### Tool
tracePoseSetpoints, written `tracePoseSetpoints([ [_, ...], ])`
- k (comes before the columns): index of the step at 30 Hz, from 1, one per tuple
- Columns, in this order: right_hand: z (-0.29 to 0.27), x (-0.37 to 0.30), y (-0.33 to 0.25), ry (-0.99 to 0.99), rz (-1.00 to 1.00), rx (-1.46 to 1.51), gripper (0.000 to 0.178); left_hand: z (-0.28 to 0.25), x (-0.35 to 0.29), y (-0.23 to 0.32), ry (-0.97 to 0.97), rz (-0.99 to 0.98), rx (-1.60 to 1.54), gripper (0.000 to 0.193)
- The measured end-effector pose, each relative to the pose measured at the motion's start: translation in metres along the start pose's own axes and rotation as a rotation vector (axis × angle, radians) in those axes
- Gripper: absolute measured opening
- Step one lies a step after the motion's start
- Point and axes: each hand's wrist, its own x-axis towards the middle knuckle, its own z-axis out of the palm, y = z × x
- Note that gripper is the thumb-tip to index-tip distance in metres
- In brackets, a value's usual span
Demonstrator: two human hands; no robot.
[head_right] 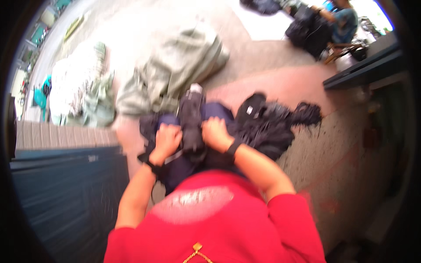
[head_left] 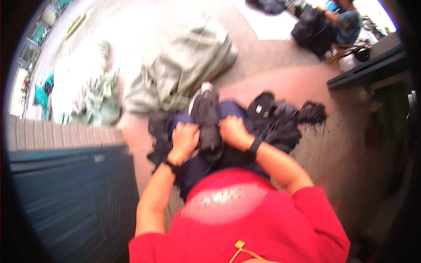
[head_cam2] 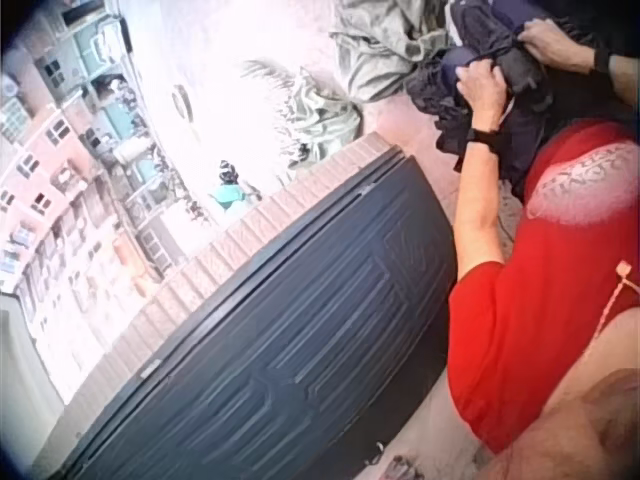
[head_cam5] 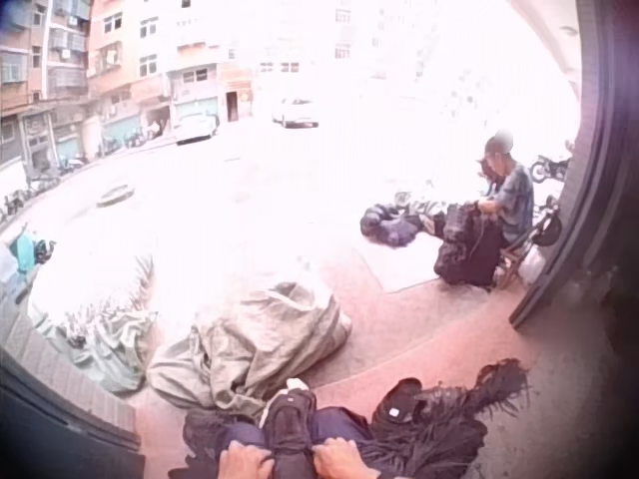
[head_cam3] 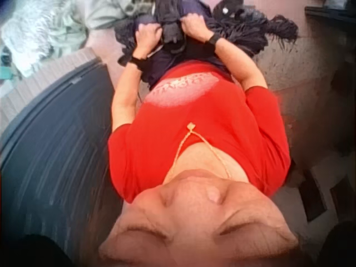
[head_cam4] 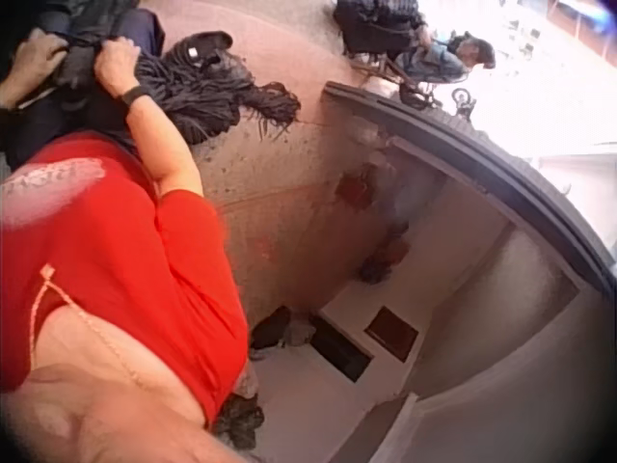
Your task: Lacing a black shoe and preparing it for further manufacturing or shipping.
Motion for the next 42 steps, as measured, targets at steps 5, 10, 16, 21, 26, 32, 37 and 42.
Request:
tracePoseSetpoints([
  [5, 0.043, -0.011, -0.003, 0.201, -0.019, 0.39, 0.014, 0.012, -0.005, 0.021, 0.131, 0.087, 0.069, 0.017],
  [10, 0.035, -0.01, -0.001, 0.194, -0.098, 0.462, 0.019, 0.028, 0.019, 0.028, -0.028, 0.204, 0.097, 0.011],
  [16, 0.018, 0.008, -0.002, 0.112, -0.33, 0.03, 0.013, 0.019, 0.034, 0.018, 0.217, 0.181, -0.063, 0.011],
  [21, 0.012, 0.019, -0.018, 0.038, -0.318, -0.226, 0.013, 0.007, 0.042, 0.006, 0.062, -0.061, -0.365, 0.012],
  [26, -0.002, 0.011, -0.023, 0.081, -0.375, -0.326, 0.011, -0.002, 0.045, 0.007, -0.12, -0.386, -1.073, 0.016],
  [32, 0.005, 0.013, 0.001, 0.178, -0.586, -0.177, 0.007, -0.017, 0.042, 0.01, -0.201, -0.522, -1.232, 0.016],
  [37, -0.077, 0.014, -0.005, 0.641, -0.46, 0.502, 0.011, 0.005, 0.059, 0.008, -0.308, -0.428, -1.157, 0.021],
  [42, -0.289, -0.009, 0.044, 1.474, -0.31, 0.511, 0.007, 0.022, 0.08, 0.014, -0.394, -0.129, -0.677, 0.023],
])
